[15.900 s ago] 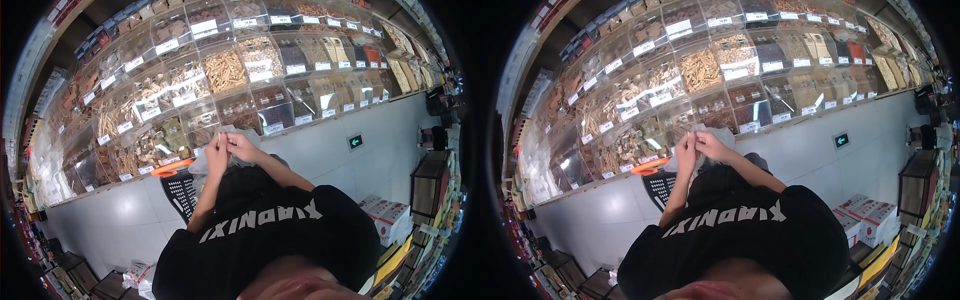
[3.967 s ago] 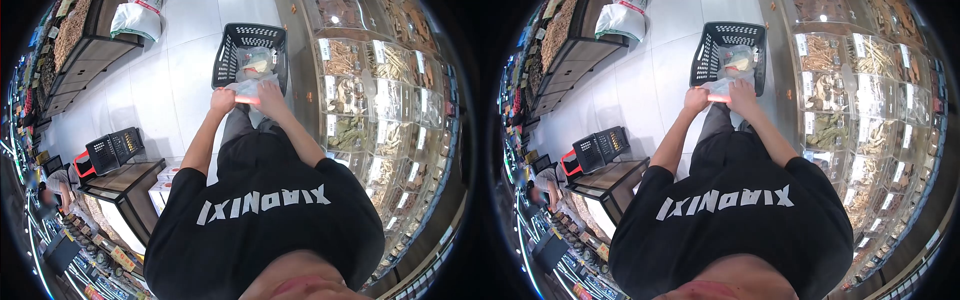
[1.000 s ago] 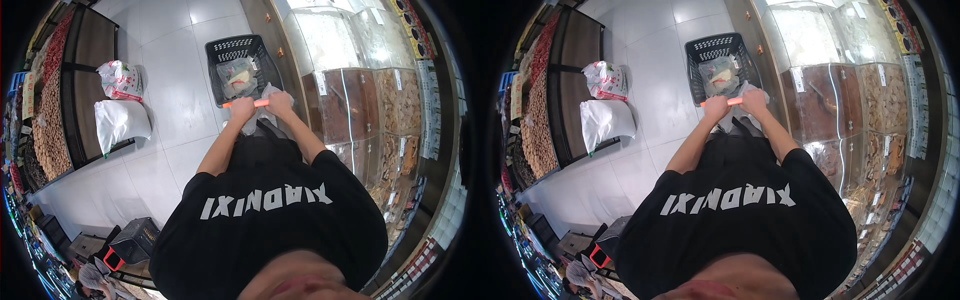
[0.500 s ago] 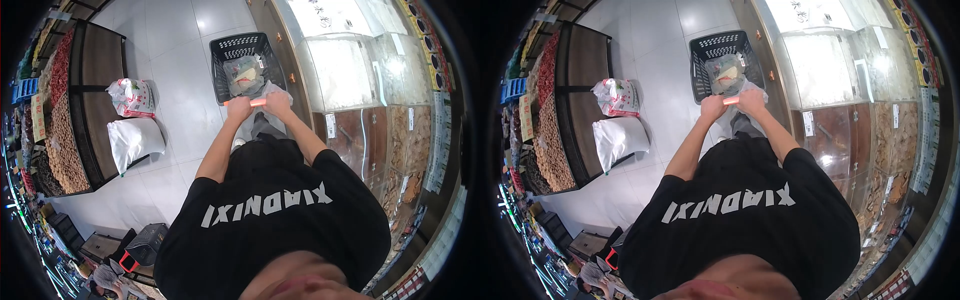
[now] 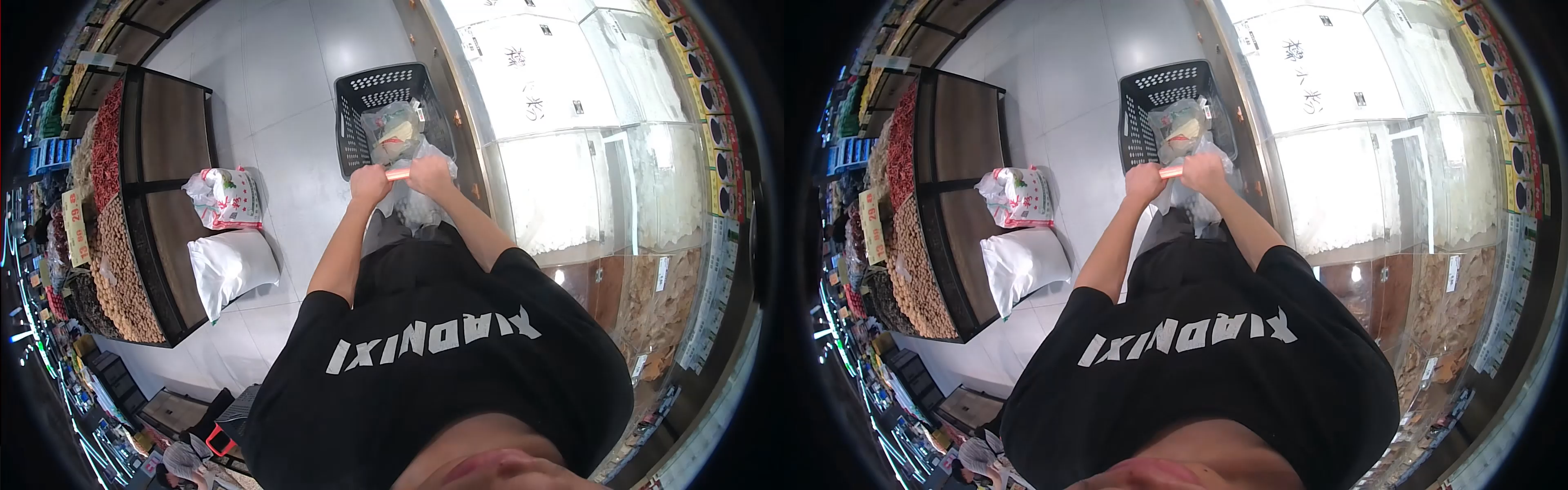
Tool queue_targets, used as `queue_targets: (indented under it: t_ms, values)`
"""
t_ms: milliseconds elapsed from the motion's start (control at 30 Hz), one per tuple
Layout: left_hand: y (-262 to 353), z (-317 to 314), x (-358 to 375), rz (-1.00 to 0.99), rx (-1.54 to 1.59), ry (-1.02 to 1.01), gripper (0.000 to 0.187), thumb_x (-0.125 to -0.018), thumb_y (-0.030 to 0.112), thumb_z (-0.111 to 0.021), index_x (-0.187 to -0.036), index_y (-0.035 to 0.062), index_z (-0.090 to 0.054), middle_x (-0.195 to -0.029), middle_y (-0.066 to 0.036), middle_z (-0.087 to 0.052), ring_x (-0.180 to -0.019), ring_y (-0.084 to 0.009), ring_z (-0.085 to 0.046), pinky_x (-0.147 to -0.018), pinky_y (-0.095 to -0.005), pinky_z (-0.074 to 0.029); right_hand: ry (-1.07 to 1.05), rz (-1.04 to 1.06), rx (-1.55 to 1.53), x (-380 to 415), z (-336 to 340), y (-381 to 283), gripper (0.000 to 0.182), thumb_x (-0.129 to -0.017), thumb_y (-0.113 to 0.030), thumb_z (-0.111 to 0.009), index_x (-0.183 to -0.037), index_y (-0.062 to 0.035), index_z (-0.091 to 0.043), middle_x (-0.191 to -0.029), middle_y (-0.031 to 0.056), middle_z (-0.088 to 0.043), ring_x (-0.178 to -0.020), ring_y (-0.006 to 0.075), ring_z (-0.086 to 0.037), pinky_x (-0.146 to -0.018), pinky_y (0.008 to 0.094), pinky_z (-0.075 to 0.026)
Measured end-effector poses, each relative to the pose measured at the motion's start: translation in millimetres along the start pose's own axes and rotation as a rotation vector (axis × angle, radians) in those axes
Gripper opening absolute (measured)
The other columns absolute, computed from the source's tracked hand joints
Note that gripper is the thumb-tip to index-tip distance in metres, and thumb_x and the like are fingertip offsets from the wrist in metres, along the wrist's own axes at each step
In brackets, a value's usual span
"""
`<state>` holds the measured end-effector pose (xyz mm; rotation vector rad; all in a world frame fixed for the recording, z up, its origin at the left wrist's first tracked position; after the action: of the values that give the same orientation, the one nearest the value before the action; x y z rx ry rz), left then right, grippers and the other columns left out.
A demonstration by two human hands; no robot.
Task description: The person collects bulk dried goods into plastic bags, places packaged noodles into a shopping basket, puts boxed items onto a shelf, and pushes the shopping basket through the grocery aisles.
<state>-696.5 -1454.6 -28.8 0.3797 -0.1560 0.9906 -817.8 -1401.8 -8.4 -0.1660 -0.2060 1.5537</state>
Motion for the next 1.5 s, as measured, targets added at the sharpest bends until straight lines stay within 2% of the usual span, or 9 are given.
queue_targets:
  t_ms: [100, 433, 500, 667, 767, 867, 1167, 1400, 1500]
  values:
    - [-10.5, 17.7, -38.5, 0.01, -0.006, -0.004, 0.025, -0.082, 0.033, -0.064, -0.082, 0.0107, -0.076, -0.081, -0.016, -0.072, -0.079, -0.0336, -0.072, -0.072, -0.0445, -0.057, 0.095, -0.04, 0.032, -41.6, 1.5, 13.6, 0.026, -0.067, -0.034, -0.071, -0.064, -0.0084, -0.07, -0.062, 0.0119, -0.067, -0.057, 0.028, -0.067, -0.052, 0.0411, -0.051]
    - [-40.2, 78.4, -187.8, -0.062, 0.055, 0.034, 0.025, -0.08, 0.029, -0.064, -0.076, 0.0067, -0.074, -0.077, -0.019, -0.071, -0.073, -0.0359, -0.071, -0.068, -0.0456, -0.056, -0.218, -0.11, 0.089, -204.1, 8.5, 66.1, 0.029, -0.073, -0.037, -0.068, -0.074, -0.0093, -0.075, -0.069, 0.0118, -0.071, -0.067, 0.0276, -0.071, -0.061, 0.0404, -0.055]
    - [-45.9, 98.3, -215.4, -0.113, 0.079, 0.114, 0.026, -0.08, 0.029, -0.064, -0.072, 0.0061, -0.072, -0.072, -0.019, -0.069, -0.069, -0.0356, -0.07, -0.065, -0.0458, -0.055, -0.176, -0.095, 0.101, -240.2, 17.3, 74.9, 0.029, -0.071, -0.036, -0.067, -0.071, -0.0087, -0.074, -0.069, 0.0124, -0.07, -0.065, 0.0294, -0.07, -0.059, 0.0419, -0.054]
    - [-62.5, 110.2, -274.5, -0.147, 0.092, 0.093, 0.024, -0.079, 0.027, -0.066, -0.071, 0.0051, -0.072, -0.071, -0.019, -0.069, -0.069, -0.0359, -0.07, -0.064, -0.0458, -0.056, -0.114, -0.144, 0.093, -291.7, 14.9, 97.1, 0.028, -0.069, -0.037, -0.069, -0.07, -0.0093, -0.073, -0.069, 0.0121, -0.07, -0.066, 0.0287, -0.071, -0.06, 0.0412, -0.055]
    - [-75.4, 123.1, -313.2, -0.163, 0.068, 0.129, 0.029, -0.08, 0.035, -0.067, -0.073, 0.0076, -0.072, -0.07, -0.018, -0.069, -0.067, -0.0358, -0.07, -0.062, -0.0467, -0.056, -0.058, -0.13, 0.086, -331.8, 19.1, 104.2, 0.027, -0.067, -0.036, -0.07, -0.07, -0.0095, -0.071, -0.068, 0.0123, -0.069, -0.065, 0.0299, -0.07, -0.059, 0.0423, -0.055]
    - [-83.2, 141.2, -345.4, -0.163, 0.056, 0.059, 0.028, -0.081, 0.035, -0.066, -0.074, 0.0078, -0.072, -0.07, -0.018, -0.069, -0.067, -0.0363, -0.07, -0.063, -0.0471, -0.056, -0.042, -0.105, 0.08, -367.3, 26.3, 111.8, 0.026, -0.066, -0.035, -0.071, -0.069, -0.0098, -0.072, -0.068, 0.0126, -0.069, -0.066, 0.0295, -0.07, -0.059, 0.0418, -0.055]
    - [-107.9, 187.6, -463.1, -0.114, 0.062, 0.035, 0.031, -0.083, 0.036, -0.064, -0.078, 0.0068, -0.074, -0.075, -0.019, -0.07, -0.073, -0.0366, -0.071, -0.068, -0.0475, -0.056, -0.009, -0.081, 0.033, -493.7, 40.5, 152.8, 0.024, -0.063, -0.032, -0.073, -0.069, -0.009, -0.072, -0.069, 0.0136, -0.069, -0.066, 0.0301, -0.07, -0.061, 0.0423, -0.055]
    - [-129.8, 234.2, -559.2, 0.029, -0.006, -0.019, 0.024, -0.077, 0.028, -0.063, -0.077, 0.0065, -0.074, -0.076, -0.019, -0.071, -0.076, -0.0362, -0.071, -0.069, -0.0456, -0.057, -0.011, -0.035, 0.025, -598.6, 55.4, 180.0, 0.029, -0.066, -0.035, -0.073, -0.07, -0.0065, -0.072, -0.069, 0.0156, -0.069, -0.066, 0.0318, -0.07, -0.061, 0.0435, -0.055]
    - [-149.8, 244.4, -600.4, 0.091, 0.03, 0.001, 0.023, -0.075, 0.027, -0.063, -0.076, 0.0065, -0.074, -0.078, -0.018, -0.071, -0.077, -0.0362, -0.071, -0.076, -0.0459, -0.055, -0.072, -0.039, 0.041, -646.5, 56.2, 189.1, 0.026, -0.068, -0.034, -0.073, -0.072, -0.0082, -0.074, -0.067, 0.0139, -0.069, -0.064, 0.0298, -0.07, -0.061, 0.043, -0.056]
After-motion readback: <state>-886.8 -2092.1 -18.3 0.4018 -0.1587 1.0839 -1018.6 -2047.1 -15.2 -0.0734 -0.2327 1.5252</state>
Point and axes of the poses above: each hand's wrist, its own x-axis away from the middle knuckle, its own z-axis out of the back of the hand, y = z × x, the point moved 9 cm from there along -x, towards the middle knuckle
